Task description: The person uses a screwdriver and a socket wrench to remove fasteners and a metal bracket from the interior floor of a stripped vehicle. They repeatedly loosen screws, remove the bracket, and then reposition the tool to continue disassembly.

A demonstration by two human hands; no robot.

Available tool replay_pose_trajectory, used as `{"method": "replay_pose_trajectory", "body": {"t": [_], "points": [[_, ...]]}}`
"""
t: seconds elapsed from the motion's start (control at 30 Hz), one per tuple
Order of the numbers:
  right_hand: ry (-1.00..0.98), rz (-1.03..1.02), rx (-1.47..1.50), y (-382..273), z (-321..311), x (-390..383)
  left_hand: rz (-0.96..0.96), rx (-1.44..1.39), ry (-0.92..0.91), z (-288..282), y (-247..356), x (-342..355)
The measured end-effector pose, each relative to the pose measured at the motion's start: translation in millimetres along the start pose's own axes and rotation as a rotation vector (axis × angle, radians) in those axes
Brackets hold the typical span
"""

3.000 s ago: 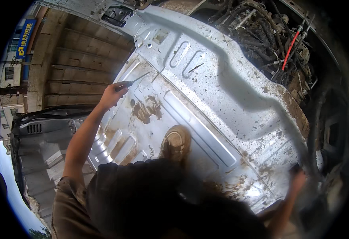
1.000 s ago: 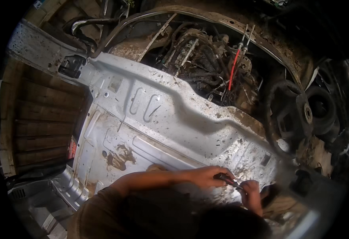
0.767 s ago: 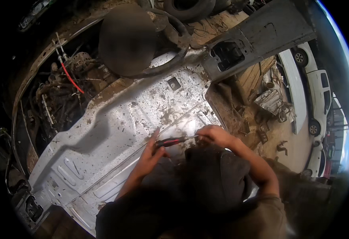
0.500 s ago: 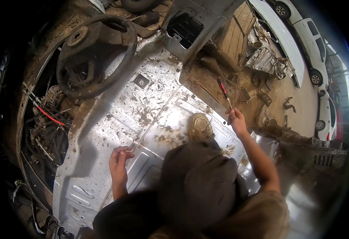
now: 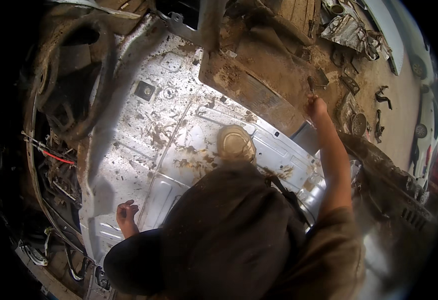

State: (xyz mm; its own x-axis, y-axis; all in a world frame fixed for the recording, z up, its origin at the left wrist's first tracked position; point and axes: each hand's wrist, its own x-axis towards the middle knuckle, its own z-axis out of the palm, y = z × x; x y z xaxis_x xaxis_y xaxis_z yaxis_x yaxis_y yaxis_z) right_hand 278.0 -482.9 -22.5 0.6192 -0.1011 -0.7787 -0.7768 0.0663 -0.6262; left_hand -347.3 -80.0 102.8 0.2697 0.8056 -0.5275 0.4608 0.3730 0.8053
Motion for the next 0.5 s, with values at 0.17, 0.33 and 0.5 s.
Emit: {"method": "replay_pose_trajectory", "body": {"t": [0.17, 0.33, 0.5], "points": [[-0.052, 0.025, 0.155, -41.7, -6.9, 36.8, -0.188, -0.101, 0.037, -23.5, -40.7, 11.1], [-0.090, 0.102, 0.139, -26.5, -37.5, 60.5, -0.323, -0.008, 0.037, -37.1, -70.0, 27.6], [-0.058, 0.285, 0.023, -1.6, -44.2, 56.5, -0.274, 0.119, -0.133, -50.4, -75.3, 42.7]]}}
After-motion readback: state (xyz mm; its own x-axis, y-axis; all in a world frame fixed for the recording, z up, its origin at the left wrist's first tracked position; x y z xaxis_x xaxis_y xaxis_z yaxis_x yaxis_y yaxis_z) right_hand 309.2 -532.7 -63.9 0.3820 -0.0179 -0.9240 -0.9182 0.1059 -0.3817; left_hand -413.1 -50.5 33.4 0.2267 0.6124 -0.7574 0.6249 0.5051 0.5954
